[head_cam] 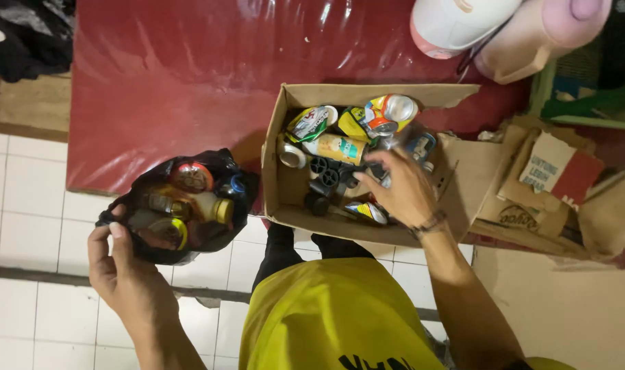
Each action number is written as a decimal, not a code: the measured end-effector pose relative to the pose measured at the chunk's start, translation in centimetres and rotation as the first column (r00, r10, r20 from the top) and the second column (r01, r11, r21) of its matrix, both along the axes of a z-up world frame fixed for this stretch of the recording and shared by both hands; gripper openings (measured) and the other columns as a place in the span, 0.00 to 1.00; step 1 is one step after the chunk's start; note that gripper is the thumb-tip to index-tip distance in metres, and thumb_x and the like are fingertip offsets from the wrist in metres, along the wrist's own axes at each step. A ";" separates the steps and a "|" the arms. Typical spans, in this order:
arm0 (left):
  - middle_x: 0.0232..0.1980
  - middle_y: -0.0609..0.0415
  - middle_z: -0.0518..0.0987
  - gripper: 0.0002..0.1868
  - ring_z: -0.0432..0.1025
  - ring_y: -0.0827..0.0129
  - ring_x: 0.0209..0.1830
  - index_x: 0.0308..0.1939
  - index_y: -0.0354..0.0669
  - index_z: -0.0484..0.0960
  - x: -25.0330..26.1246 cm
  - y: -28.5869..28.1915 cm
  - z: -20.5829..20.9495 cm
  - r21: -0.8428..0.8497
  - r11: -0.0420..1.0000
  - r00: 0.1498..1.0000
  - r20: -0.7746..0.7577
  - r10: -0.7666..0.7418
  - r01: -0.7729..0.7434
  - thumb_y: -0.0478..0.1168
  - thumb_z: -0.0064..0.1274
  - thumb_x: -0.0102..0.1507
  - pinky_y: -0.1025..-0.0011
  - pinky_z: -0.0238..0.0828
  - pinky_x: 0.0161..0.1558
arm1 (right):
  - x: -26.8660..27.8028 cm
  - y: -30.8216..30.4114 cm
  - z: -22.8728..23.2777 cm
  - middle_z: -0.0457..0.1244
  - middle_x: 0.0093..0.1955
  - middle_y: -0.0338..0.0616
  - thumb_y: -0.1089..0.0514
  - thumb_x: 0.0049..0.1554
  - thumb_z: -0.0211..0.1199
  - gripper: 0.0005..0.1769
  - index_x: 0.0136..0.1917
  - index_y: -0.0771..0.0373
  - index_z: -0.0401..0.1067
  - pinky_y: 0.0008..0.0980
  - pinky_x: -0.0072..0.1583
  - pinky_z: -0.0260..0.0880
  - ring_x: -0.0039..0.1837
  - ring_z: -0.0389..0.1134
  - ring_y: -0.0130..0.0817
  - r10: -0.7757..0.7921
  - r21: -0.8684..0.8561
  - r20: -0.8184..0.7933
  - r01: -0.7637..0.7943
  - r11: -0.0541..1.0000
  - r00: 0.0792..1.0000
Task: The person walks to a table and transfers recyclable items from a cardboard box into a black plastic bag. They handle cans, plastic bottles, and small containers one by one, placing them into the bag.
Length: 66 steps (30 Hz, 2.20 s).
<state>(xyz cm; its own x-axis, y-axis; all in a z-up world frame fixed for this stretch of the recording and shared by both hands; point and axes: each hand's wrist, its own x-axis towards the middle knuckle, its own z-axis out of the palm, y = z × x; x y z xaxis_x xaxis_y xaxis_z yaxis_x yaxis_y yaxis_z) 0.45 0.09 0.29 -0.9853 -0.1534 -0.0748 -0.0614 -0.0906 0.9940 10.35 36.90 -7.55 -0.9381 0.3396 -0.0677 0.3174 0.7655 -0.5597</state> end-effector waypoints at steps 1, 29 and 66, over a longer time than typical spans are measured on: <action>0.65 0.47 0.76 0.13 0.73 0.69 0.61 0.61 0.33 0.73 0.3 0.2 0.2 -0.006 1.000 1.000 -0.007 0.016 -0.016 0.40 0.44 0.79 0.67 0.72 0.66 | -1.1 0.1 -0.1 0.67 0.59 0.53 0.44 0.53 0.75 0.27 0.60 0.58 0.72 0.41 0.62 0.68 0.63 0.67 0.50 0.080 0.060 -0.167 -0.071 0.996 0.983; 0.39 0.56 0.78 0.15 0.71 0.77 0.39 0.62 0.38 0.76 1.1 -1.4 1.3 -0.001 1.000 0.990 0.137 0.026 -0.026 0.42 0.43 0.76 0.77 0.67 0.44 | -12.0 -1.9 -7.0 0.66 0.59 0.52 0.57 0.49 0.73 0.36 0.68 0.57 0.63 0.52 0.57 0.67 0.59 0.68 0.55 0.044 0.140 0.004 -0.044 0.989 0.999; 0.32 0.47 0.75 0.22 0.66 0.65 0.29 0.41 0.30 0.82 1.0 0.3 7.9 -0.702 0.687 0.980 0.180 -0.083 0.187 0.49 0.45 0.73 0.67 0.65 0.34 | -4.8 -15.9 9.7 0.62 0.32 0.36 0.48 0.45 0.79 0.25 0.53 0.58 0.76 0.26 0.36 0.59 0.33 0.59 0.21 0.288 -0.590 -0.123 -0.304 0.748 0.950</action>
